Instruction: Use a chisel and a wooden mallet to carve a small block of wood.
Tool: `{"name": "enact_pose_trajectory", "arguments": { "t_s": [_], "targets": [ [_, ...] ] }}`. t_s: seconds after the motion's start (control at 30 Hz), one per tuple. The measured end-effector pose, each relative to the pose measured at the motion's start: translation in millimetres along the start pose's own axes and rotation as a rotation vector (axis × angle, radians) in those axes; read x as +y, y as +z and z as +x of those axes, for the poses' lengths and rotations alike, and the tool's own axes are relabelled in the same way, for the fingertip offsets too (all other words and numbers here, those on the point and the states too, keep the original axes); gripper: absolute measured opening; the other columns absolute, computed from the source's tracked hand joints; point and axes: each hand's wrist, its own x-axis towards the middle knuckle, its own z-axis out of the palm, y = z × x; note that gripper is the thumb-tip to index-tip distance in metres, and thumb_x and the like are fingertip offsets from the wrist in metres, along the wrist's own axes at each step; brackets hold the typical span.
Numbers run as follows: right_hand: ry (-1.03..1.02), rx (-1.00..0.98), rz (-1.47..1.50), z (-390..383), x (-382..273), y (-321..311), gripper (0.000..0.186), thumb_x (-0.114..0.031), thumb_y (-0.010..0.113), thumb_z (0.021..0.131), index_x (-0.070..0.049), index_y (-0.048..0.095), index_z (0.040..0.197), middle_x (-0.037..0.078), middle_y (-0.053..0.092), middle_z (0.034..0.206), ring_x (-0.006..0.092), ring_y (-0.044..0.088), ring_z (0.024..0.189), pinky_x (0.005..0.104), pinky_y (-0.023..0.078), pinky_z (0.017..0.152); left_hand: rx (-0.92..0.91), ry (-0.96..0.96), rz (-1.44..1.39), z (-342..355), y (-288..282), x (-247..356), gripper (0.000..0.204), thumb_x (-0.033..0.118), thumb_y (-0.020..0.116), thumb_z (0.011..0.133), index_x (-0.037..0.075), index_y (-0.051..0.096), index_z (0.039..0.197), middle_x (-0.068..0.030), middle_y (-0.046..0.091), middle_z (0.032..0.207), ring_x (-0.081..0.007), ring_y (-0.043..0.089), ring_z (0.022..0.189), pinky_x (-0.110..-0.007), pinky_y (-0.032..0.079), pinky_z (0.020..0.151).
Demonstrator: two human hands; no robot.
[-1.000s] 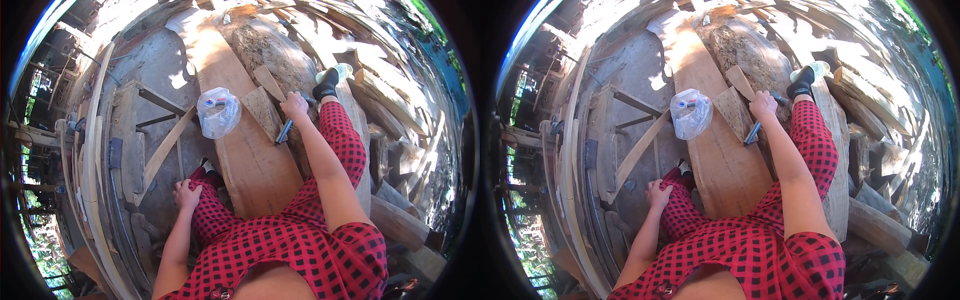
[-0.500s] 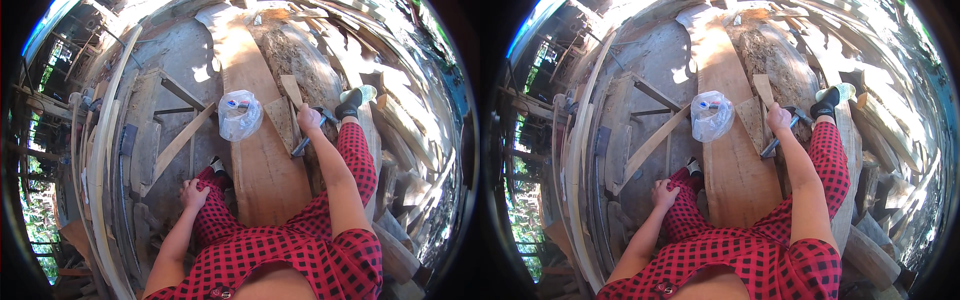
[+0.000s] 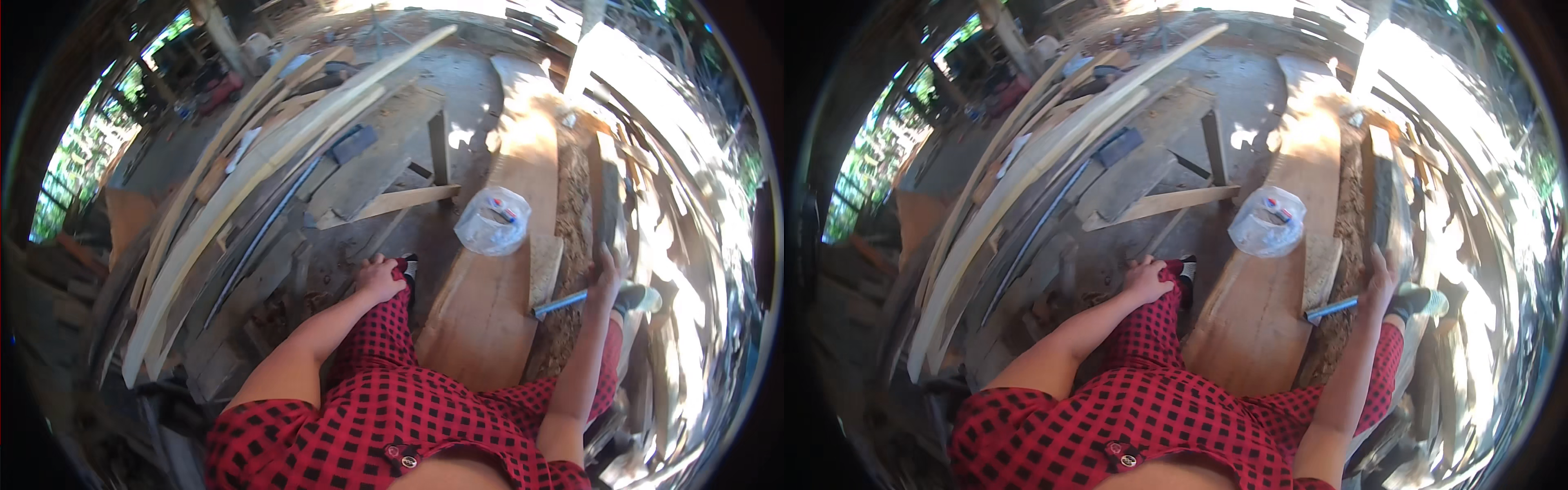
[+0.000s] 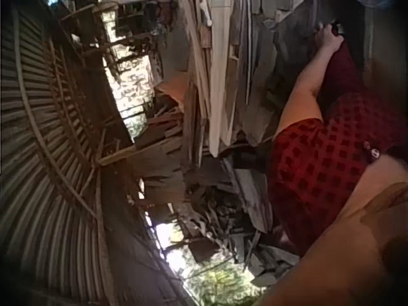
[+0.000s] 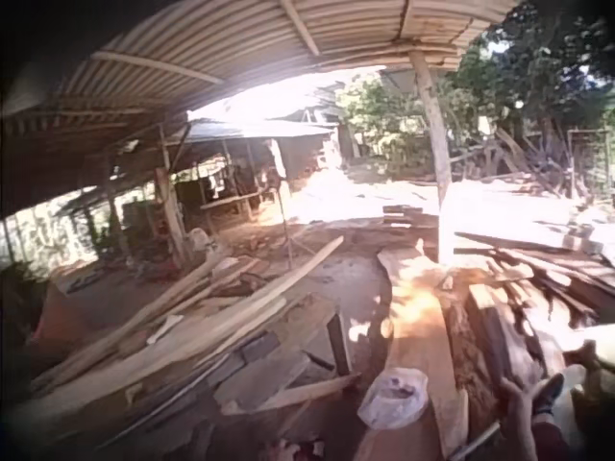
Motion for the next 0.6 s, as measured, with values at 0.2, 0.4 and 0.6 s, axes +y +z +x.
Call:
{"name": "enact_pose_trajectory", "arguments": {
  "t_s": [0.2,0.4,0.6],
  "targets": [
    [0.371,-0.485,0.485,-73,15,30,0.048,-0.042,0.053,0.091,-0.003,0.05,0.118,0.015,0.06,0.083,0.021,0.057,0.057,0.0309,0.049,0.045,0.008,-0.057,-0.092,-17,1,-23,0.057,0.042,0.067,0.071,0.018,0.056,0.122,-0.0083,0.045,0.129,-0.038,0.043,0.115,-0.046,0.041,0.096],
    [0.579,-0.389,0.006,-67,118,-21,0.028,-0.033,0.053,0.092,-0.014,0.045,0.111,0.014,0.058,0.077,0.0238,0.056,0.053,0.035,0.045,0.04,0.065,0.024,-0.167,-48,-20,-18,0.047,0.037,0.069,0.075,0.014,0.061,0.116,-0.0113,0.052,0.127,-0.0309,0.051,0.112,-0.042,0.045,0.092],
    [0.363,-0.363,0.007,-110,85,-2,0.026,-0.023,0.06,0.087,-0.013,0.043,0.105,0.01,0.058,0.074,0.0222,0.058,0.057,0.0323,0.046,0.043,0.253,0.367,-0.766,-95,-199,-52,0.026,0.017,0.065,0.085,0.002,0.062,0.107,-0.0053,0.066,0.085,-0.0096,0.061,0.073,-0.026,0.05,0.067]
  ]
}}
